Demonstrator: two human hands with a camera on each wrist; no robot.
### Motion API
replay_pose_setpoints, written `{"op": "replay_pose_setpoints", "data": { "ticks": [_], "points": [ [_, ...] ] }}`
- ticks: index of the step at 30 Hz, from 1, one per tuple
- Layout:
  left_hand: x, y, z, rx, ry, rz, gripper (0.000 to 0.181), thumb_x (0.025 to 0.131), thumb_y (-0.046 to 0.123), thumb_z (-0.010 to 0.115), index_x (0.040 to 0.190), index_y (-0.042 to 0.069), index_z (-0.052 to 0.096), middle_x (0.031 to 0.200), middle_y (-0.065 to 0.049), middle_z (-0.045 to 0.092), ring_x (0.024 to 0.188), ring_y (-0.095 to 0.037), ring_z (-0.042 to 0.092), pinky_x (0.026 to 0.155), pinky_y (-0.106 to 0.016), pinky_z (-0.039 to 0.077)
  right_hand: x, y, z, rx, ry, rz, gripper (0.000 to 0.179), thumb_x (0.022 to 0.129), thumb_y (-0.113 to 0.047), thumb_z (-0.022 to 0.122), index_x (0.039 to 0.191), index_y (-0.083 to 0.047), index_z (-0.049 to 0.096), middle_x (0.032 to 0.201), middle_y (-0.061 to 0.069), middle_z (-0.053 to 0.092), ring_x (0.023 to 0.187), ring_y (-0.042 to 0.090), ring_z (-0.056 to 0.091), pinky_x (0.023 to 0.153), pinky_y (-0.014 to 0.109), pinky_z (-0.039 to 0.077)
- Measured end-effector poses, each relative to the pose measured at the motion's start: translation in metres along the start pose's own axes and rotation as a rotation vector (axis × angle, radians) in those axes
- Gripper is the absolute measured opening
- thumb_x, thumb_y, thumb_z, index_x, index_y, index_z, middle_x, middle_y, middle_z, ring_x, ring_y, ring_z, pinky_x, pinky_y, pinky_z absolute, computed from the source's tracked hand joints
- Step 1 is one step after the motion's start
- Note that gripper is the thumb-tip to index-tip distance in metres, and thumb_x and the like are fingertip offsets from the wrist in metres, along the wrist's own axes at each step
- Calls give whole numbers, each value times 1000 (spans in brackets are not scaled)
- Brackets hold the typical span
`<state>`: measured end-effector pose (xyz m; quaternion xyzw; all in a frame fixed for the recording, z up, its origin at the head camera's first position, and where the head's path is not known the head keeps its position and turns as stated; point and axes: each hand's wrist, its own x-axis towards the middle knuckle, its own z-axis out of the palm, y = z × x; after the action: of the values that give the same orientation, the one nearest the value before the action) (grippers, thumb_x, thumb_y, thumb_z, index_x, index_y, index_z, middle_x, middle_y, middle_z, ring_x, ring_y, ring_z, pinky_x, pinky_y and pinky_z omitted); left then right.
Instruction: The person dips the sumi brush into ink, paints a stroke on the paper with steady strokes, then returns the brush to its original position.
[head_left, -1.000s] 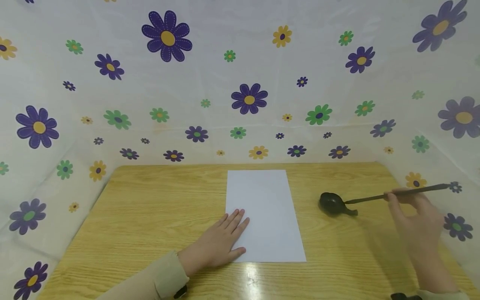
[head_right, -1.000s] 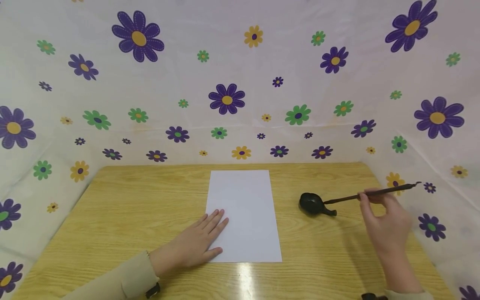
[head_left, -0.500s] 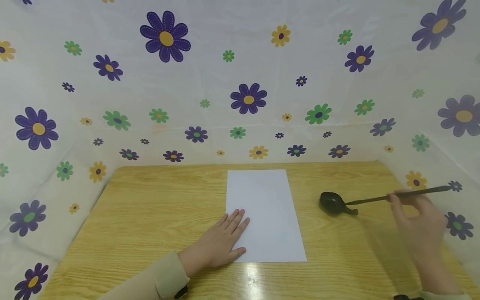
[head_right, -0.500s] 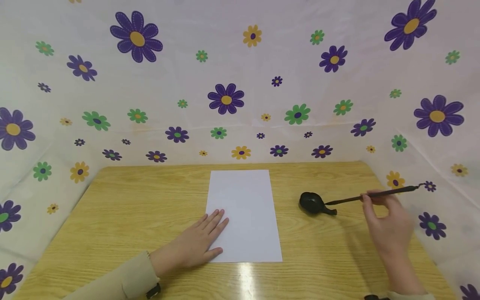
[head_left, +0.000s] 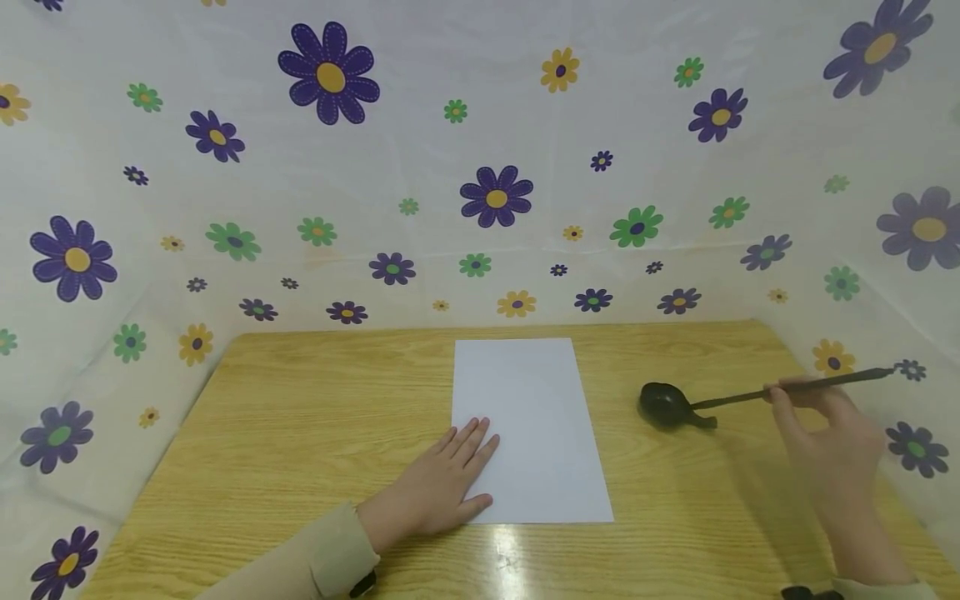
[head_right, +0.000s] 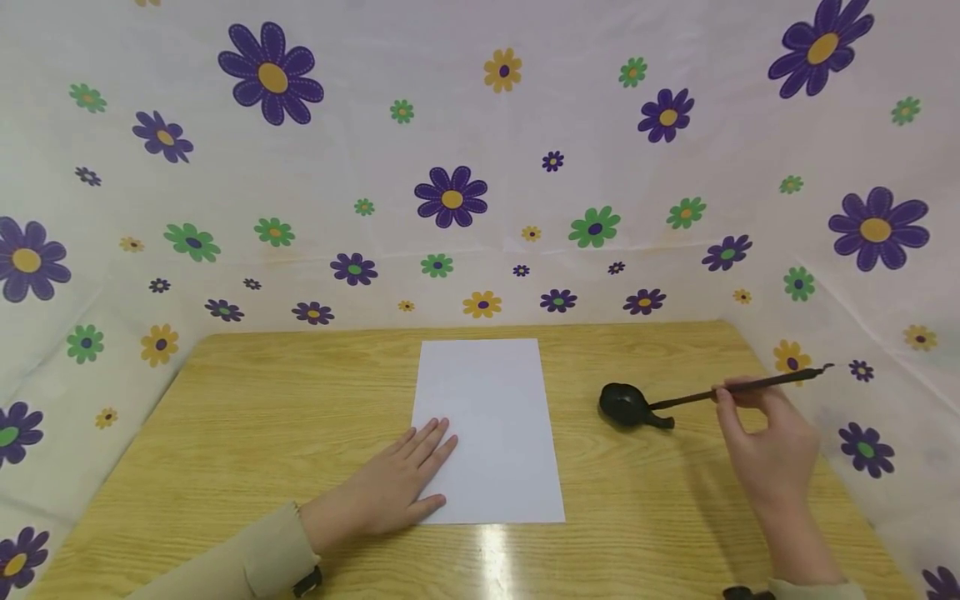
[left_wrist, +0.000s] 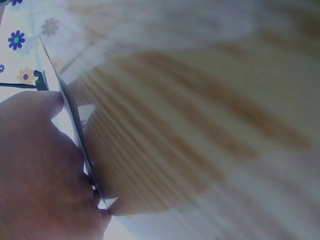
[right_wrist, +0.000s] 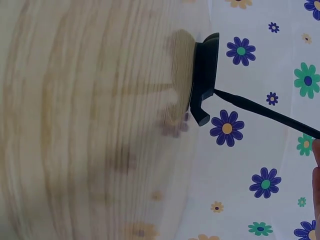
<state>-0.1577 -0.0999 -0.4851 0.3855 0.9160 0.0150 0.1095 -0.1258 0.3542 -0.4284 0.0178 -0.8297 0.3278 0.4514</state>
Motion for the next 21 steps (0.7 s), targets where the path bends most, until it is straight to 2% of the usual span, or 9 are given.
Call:
{"op": "replay_pose_setpoints", "data": {
  "ticks": [7, 14, 21],
  "points": [
    [0, 0, -1, 0, -3, -2, 77, 111, 53, 42, 171, 10, 20, 179, -16, 9, 168, -31, 12, 136, -48, 21, 0, 0, -5, -21, 1, -8, 5, 85, 9, 74, 88, 13, 75, 109, -56, 55, 101, -36, 48, 82, -5, 33],
    [-1, 1, -2, -5, 10, 9, 76, 111, 52, 44, 170, 8, 22, 179, -18, 12, 167, -33, 15, 135, -49, 24, 5, 3, -13, -46, 27, -43, 9, 86, 6, 73, 89, 14, 74, 109, -58, 53, 101, -37, 47, 88, -6, 33],
    [-2, 2, -2, -1, 15, 13, 76, 111, 52, 44, 170, 8, 23, 179, -18, 13, 167, -33, 16, 134, -50, 25, 9, -2, -19, -54, 39, 13, 13, 90, 2, 72, 89, 15, 74, 104, -60, 52, 100, -37, 47, 91, -4, 33]
  ]
}}
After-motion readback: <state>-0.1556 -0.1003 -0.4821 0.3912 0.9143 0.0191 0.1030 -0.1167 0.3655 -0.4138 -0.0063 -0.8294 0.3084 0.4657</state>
